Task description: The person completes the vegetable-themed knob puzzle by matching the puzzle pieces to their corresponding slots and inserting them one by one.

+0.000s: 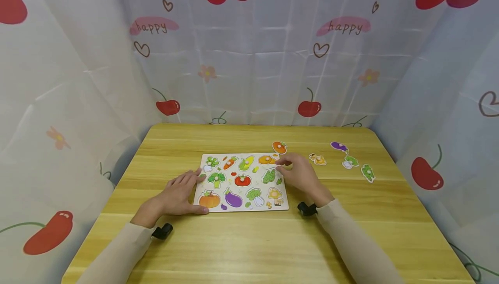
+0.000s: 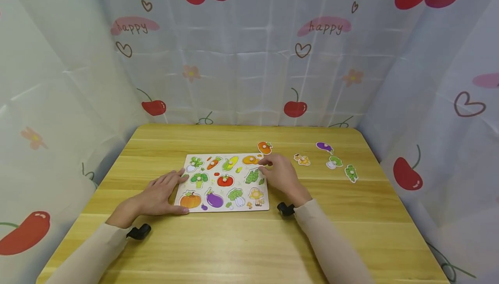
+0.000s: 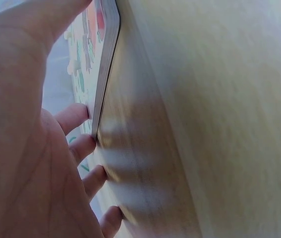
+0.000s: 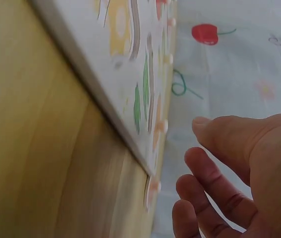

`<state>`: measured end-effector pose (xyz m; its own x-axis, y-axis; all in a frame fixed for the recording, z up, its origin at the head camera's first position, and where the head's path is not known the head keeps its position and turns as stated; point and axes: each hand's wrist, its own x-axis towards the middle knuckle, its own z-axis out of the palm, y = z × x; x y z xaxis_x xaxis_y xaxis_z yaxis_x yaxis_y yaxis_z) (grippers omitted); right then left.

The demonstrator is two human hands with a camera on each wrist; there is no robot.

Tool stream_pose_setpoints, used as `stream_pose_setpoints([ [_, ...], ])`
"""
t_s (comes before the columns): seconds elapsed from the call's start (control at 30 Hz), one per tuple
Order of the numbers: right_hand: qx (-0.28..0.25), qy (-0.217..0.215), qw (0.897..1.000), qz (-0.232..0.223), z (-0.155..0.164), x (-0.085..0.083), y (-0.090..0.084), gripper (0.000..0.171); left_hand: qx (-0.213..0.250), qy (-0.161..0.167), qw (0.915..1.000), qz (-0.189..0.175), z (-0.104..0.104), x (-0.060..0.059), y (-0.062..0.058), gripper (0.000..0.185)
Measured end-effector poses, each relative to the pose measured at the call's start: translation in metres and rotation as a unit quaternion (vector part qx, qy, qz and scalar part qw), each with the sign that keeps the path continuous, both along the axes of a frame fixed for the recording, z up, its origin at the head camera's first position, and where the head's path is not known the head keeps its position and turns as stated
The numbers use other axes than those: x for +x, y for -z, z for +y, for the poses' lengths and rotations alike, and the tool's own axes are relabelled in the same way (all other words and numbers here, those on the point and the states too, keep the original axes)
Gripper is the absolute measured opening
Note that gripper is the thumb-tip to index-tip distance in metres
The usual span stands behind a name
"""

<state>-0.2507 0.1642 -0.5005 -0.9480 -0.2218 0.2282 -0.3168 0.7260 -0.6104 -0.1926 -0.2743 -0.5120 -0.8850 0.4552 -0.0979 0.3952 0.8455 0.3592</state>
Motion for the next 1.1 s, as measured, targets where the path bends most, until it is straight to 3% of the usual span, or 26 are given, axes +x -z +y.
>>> stream_pose_setpoints([
  [0.2, -0.002, 0.004, 0.999, 0.031, 0.031, -0.001, -0.001, 0.018, -0.001, 0.001, 1.0000, 0.000, 0.000, 0.000, 0.000, 0.123],
  [0.47, 0.003, 0.025, 0.999, 0.021, 0.070, 0.000, -0.002, 0.023, -0.002, 0.002, 1.0000, -0.004, 0.000, 0.000, -0.003, 0.123],
  [0.7, 0.006, 0.038, 0.999, 0.038, 0.108, 0.004, 0.000, 0.026, 0.001, 0.001, 1.0000, -0.006, 0.000, 0.000, -0.002, 0.123],
  [1.1, 0.042, 0.066, 0.997, 0.000, 0.182, 0.014, 0.004, 0.049, 0.015, 0.004, 0.9999, 0.003, -0.004, 0.000, 0.004, 0.122],
])
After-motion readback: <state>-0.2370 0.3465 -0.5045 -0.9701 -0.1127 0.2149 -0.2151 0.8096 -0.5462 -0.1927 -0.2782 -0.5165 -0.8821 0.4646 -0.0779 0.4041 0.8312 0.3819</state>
